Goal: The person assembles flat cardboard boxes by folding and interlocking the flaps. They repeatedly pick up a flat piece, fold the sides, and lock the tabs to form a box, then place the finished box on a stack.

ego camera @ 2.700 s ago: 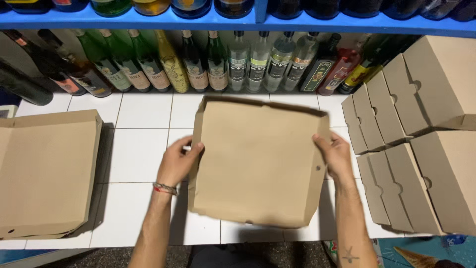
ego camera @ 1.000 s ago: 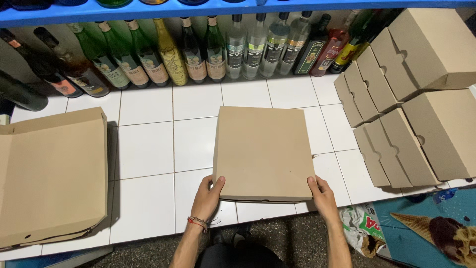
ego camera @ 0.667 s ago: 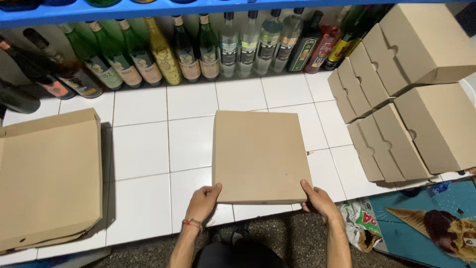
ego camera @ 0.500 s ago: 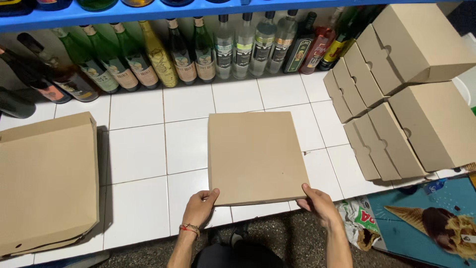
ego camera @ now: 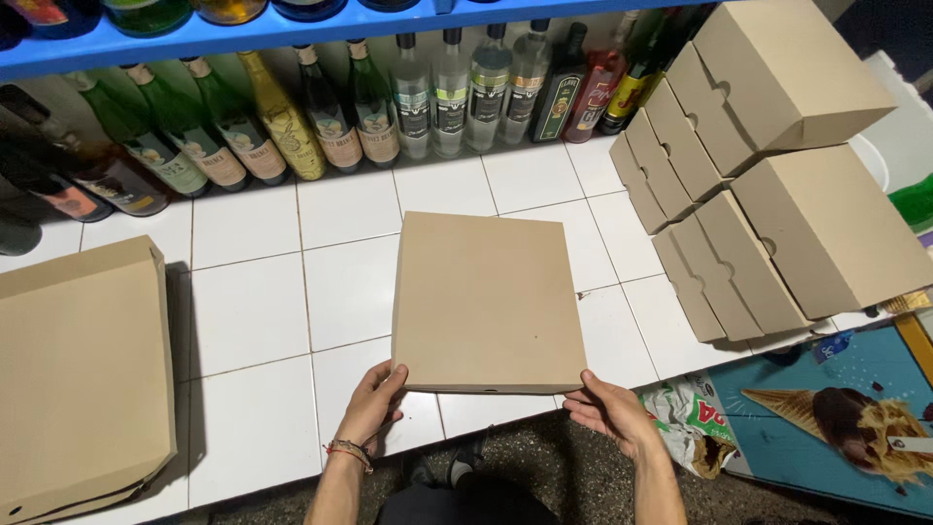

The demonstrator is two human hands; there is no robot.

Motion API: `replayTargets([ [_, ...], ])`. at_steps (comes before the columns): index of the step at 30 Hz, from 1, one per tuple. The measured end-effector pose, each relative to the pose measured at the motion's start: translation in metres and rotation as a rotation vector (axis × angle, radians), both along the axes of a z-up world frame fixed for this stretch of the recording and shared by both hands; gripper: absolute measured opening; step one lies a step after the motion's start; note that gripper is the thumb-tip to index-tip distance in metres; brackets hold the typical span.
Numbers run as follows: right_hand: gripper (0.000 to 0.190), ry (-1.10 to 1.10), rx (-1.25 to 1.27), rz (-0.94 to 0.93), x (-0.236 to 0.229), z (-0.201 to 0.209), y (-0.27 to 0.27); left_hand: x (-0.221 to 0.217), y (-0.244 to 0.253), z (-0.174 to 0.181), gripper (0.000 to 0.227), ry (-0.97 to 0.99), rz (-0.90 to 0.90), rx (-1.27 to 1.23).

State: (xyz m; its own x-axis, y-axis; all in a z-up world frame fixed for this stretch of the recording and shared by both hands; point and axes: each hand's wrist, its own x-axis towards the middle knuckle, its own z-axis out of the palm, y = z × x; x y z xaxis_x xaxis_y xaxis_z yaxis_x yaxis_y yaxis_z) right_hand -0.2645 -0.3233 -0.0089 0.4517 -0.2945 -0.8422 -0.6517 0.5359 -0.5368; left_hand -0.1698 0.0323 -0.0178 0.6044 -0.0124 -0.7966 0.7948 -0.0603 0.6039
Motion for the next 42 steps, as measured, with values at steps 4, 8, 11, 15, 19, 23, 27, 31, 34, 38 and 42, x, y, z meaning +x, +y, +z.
replayTargets([
  [4, 0.068, -0.008, 0.004, -0.004, -0.001, 0.001, -0.001, 0.003, 0.002, -0.005, 0.04, 0.014, 0.135, -0.096],
  [8, 0.06, 0.009, 0.009, 0.0, -0.001, 0.008, 0.0, 0.003, 0.007, -0.017, 0.032, 0.04, 0.253, -0.228],
  [11, 0.061, 0.005, 0.048, 0.003, -0.002, 0.012, 0.0, 0.003, 0.009, -0.015, 0.026, 0.057, 0.229, -0.19],
  [15, 0.063, 0.002, 0.054, 0.003, -0.004, -0.003, -0.008, 0.002, 0.007, -0.013, 0.03, -0.007, 0.129, -0.045],
  [19, 0.06, 0.007, 0.063, 0.026, -0.002, 0.0, -0.008, 0.001, 0.007, -0.001, 0.037, 0.025, 0.207, -0.108],
  [23, 0.06, 0.019, 0.074, 0.046, -0.004, -0.007, -0.011, 0.001, 0.01, -0.007, 0.032, 0.071, 0.24, -0.146],
  [27, 0.063, 0.037, 0.1, 0.09, -0.004, -0.006, -0.012, -0.002, 0.013, -0.016, 0.031, 0.041, 0.245, -0.156],
  [31, 0.065, 0.062, 0.153, 0.101, -0.004, -0.007, -0.015, -0.003, 0.009, 0.004, 0.032, 0.048, 0.156, -0.061],
  [34, 0.059, 0.136, 0.069, 0.219, -0.003, -0.003, -0.016, -0.002, 0.011, -0.003, 0.034, 0.031, 0.025, 0.06],
  [38, 0.048, 0.177, -0.139, 0.283, -0.009, -0.038, -0.038, -0.005, 0.012, -0.026, 0.035, 0.017, 0.037, 0.073],
  [42, 0.072, 0.218, -0.501, 0.643, 0.002, -0.044, -0.031, -0.005, 0.009, -0.013, 0.051, -0.031, -0.128, 0.257],
])
